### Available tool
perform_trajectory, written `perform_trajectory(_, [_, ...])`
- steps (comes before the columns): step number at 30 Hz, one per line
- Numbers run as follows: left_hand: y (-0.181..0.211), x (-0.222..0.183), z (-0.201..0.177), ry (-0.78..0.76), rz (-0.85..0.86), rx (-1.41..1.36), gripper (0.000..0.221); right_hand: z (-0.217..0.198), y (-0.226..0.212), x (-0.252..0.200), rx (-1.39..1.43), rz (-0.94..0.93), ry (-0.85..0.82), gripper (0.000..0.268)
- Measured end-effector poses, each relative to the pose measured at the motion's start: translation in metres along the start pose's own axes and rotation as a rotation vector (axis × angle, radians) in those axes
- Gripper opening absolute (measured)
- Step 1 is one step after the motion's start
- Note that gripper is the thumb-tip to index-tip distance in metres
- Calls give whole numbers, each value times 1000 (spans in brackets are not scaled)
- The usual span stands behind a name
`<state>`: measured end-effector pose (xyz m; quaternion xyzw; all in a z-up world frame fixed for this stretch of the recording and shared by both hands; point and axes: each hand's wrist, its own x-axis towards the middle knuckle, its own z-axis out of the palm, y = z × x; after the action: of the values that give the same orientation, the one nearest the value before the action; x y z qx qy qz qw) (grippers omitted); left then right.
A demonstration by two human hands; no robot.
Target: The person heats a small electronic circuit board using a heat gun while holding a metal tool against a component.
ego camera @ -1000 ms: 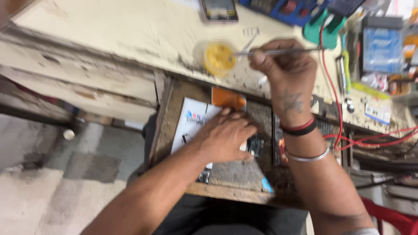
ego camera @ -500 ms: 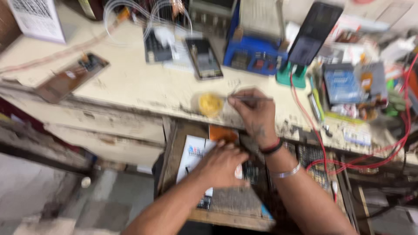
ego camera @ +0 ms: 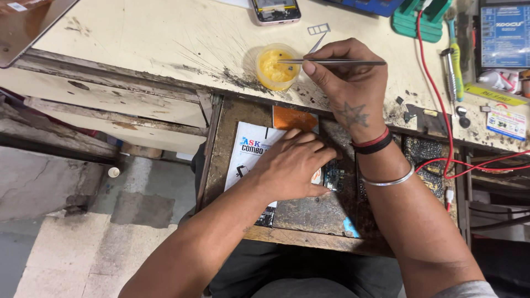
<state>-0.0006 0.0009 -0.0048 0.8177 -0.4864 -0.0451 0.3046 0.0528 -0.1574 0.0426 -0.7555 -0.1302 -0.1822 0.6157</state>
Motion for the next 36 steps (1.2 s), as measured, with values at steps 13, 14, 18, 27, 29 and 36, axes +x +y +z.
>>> perform_trajectory(13, [0,1,1,-4,-3,13,70,2,1,1,-62,-54,-79,18])
perform_trajectory(14, [0,1,2,-3,-4,13,70,2,1,1,-69,-58,-77,18])
perform_trajectory(18, [0,0,1,1,-1,14,69,3,2,2,-63,-56,-62,19])
perform_trajectory(27, [1,1,1,-13,-3,21,68,3,2,1,-58,-25,-20,19])
perform_trajectory(29, [1,2,1,-15,-11,23,70,3,2,1,-56,-29,-9,19])
perform_trajectory(36, [2,0,-3,2,3,-13,70,-1,2,-2,40,-33,69,22])
